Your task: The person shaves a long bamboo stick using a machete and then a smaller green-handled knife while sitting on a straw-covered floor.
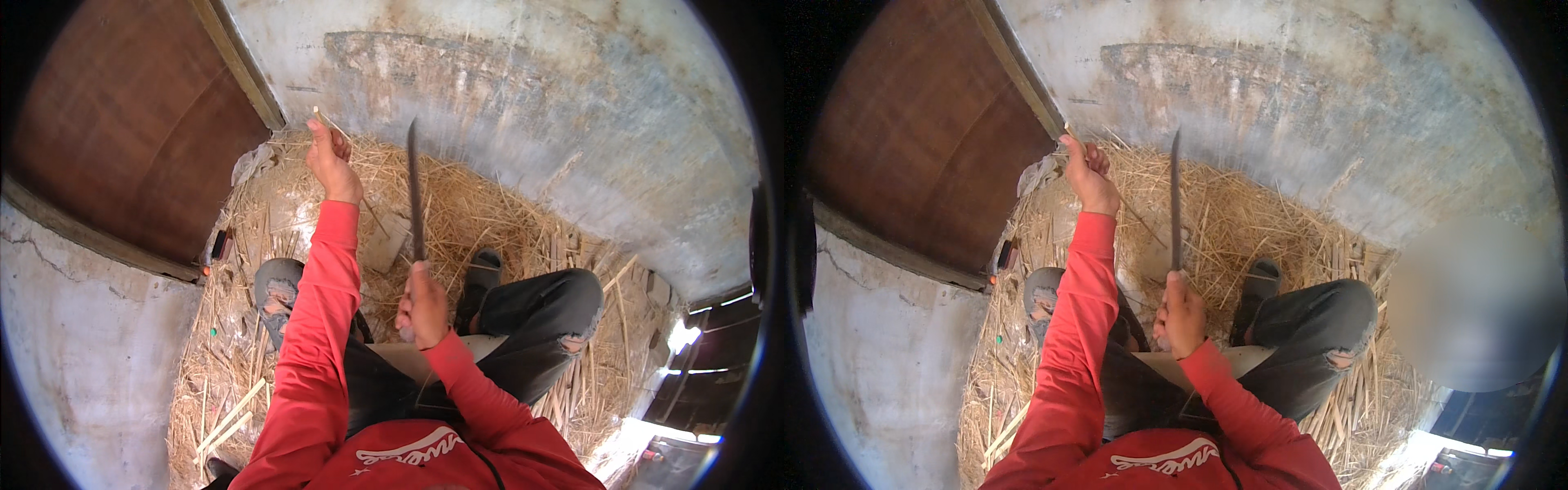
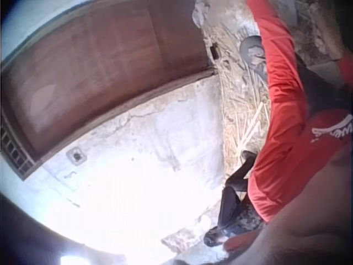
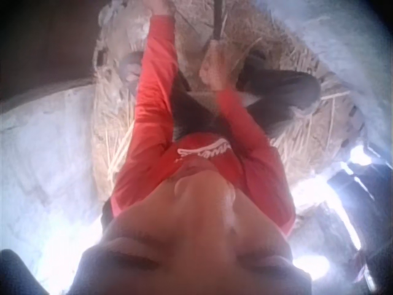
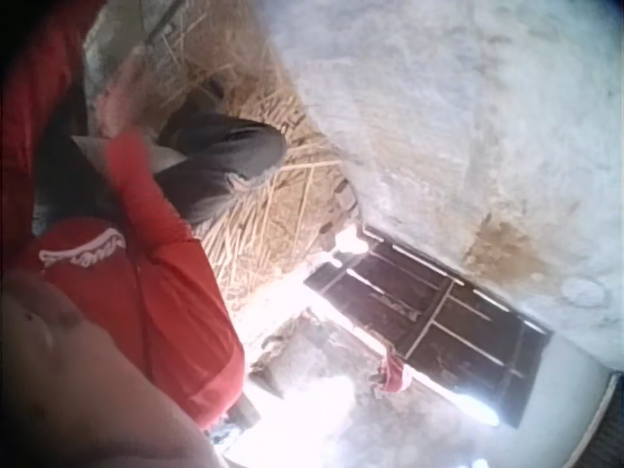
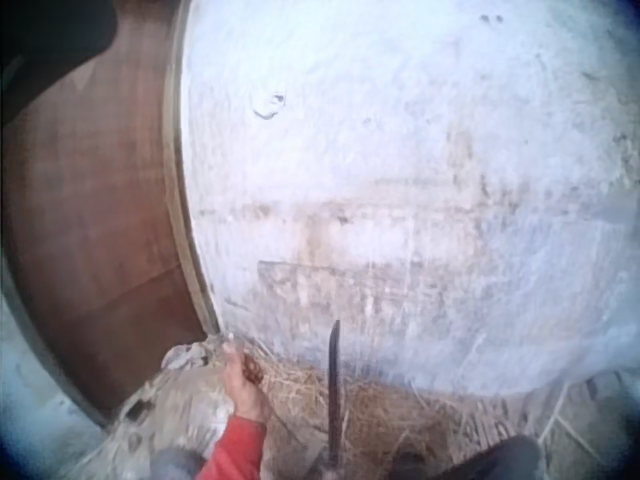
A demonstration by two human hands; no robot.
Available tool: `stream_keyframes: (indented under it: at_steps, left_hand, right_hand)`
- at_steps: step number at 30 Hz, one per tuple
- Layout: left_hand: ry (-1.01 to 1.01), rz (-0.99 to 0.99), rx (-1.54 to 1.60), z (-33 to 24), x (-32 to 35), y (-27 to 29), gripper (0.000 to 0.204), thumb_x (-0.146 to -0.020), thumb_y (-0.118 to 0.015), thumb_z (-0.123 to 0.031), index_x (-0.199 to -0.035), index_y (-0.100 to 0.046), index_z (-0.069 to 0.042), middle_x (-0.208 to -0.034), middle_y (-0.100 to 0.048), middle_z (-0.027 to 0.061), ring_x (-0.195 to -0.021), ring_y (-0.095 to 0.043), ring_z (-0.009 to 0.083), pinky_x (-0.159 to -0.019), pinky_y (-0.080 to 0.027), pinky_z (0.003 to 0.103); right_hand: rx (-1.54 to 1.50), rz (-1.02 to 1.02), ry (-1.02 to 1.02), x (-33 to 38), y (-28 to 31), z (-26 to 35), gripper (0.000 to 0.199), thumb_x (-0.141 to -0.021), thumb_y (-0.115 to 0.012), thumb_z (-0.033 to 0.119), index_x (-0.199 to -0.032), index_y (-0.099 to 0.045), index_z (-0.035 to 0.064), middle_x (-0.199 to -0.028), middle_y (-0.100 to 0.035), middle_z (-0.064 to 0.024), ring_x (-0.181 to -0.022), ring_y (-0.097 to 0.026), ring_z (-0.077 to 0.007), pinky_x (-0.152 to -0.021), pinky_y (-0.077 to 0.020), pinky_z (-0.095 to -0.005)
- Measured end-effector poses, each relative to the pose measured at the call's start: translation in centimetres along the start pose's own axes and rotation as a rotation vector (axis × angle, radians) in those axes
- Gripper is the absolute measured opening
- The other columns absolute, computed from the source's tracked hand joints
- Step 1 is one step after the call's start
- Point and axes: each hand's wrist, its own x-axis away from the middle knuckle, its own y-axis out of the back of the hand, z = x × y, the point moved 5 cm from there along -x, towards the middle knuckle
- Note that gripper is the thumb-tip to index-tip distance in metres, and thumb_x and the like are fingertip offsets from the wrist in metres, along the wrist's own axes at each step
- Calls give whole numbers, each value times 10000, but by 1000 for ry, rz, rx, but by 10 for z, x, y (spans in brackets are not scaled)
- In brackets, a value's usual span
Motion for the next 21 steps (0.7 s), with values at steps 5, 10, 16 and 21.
stream_keyframes:
  at_steps: [5,10,16,21]
  left_hand:
    - [16,-25,20,2,3,-9,585,-949,-597,-619,-687,-476,-110,-643,-393,-32,-552,-298,78,-525,-226,262]
    - [52,10,48,8,7,-17,567,-967,-592,-581,-672,-457,-116,-606,-361,-38,-528,-286,79,-516,-212,268]
    - [44,-48,78,0,-8,18,559,-986,-563,-550,-652,-438,-120,-585,-335,-45,-509,-275,78,-501,-204,270]
    - [61,-12,97,6,-7,6,534,-995,-557,-515,-651,-445,-121,-585,-342,-41,-512,-277,75,-494,-199,262]
  right_hand:
    - [31,108,649,12,-19,41,469,-1052,-441,506,-838,-461,89,-592,-420,3,-432,-416,-107,-388,-344,-284]
    - [276,14,155,-16,24,-70,461,-1051,-451,496,-828,-460,93,-591,-425,2,-420,-415,-115,-384,-342,-280]
    - [5,-32,89,-3,12,0,440,-1048,-475,472,-833,-465,88,-591,-426,1,-416,-407,-112,-396,-376,-278]
    - [45,73,602,6,-13,25,429,-1031,-521,458,-831,-448,85,-596,-441,-3,-441,-416,-97,-406,-383,-283]
